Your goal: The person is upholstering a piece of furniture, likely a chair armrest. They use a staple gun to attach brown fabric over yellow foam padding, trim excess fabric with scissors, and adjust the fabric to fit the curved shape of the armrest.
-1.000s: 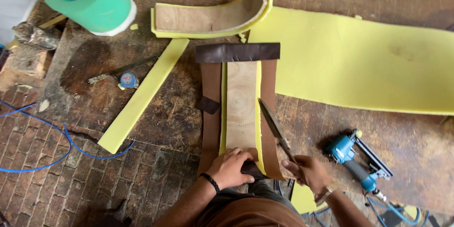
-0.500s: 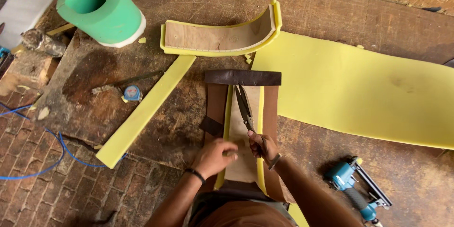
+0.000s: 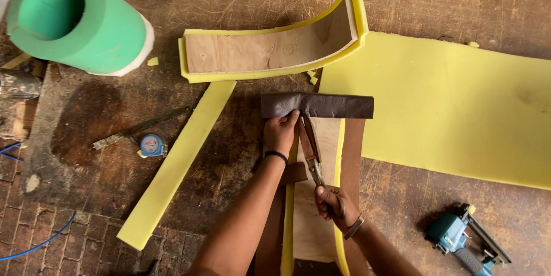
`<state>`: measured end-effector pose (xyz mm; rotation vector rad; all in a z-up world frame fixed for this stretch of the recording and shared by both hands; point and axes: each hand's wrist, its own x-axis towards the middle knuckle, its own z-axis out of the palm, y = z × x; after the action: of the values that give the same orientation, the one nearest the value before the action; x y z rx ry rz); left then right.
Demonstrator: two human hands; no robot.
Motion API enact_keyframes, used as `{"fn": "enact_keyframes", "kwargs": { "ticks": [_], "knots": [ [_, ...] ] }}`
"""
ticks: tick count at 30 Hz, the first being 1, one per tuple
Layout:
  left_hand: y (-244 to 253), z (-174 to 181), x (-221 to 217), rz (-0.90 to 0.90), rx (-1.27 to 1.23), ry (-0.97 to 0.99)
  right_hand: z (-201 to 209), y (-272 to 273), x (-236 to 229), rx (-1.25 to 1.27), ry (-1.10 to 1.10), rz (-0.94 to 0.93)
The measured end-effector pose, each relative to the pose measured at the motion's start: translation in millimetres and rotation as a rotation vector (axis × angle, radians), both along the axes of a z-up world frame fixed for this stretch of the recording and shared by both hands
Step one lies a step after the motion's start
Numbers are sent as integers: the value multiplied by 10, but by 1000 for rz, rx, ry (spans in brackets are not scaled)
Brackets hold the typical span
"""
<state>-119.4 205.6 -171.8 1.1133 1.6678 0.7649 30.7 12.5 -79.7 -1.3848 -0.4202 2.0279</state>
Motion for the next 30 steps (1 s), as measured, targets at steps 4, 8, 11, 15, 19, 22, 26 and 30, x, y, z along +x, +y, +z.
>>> {"fn": "enact_keyframes", "kwargs": {
  "ticks": [4, 8, 11, 15, 19, 22, 26, 30],
  "knots": [
    [-84, 168, -30, 88, -128, -403, -170, -44, 18, 0, 22, -63],
    [39, 510, -15, 126, -252, -553, -261, -48, 55, 13, 40, -54],
    [57, 716, -33, 100, -263, -492, -315, -10, 7, 36, 72, -76],
    [63, 829, 4, 117, -262, -484, -328, 35, -1, 75, 24, -69],
    [67, 865, -81, 118, -295, -464, -284, 49, -91, 39, -101, -25],
    [37, 833, -2, 94, -282, -460, -259, 77, -33, 95, 35, -125],
    [24, 791, -23, 98, -258, -466, -261, 161, -113, 92, -49, -98],
    [5, 775, -20, 104, -255, -469, -216, 155, -120, 77, -61, -103]
  ]
}}
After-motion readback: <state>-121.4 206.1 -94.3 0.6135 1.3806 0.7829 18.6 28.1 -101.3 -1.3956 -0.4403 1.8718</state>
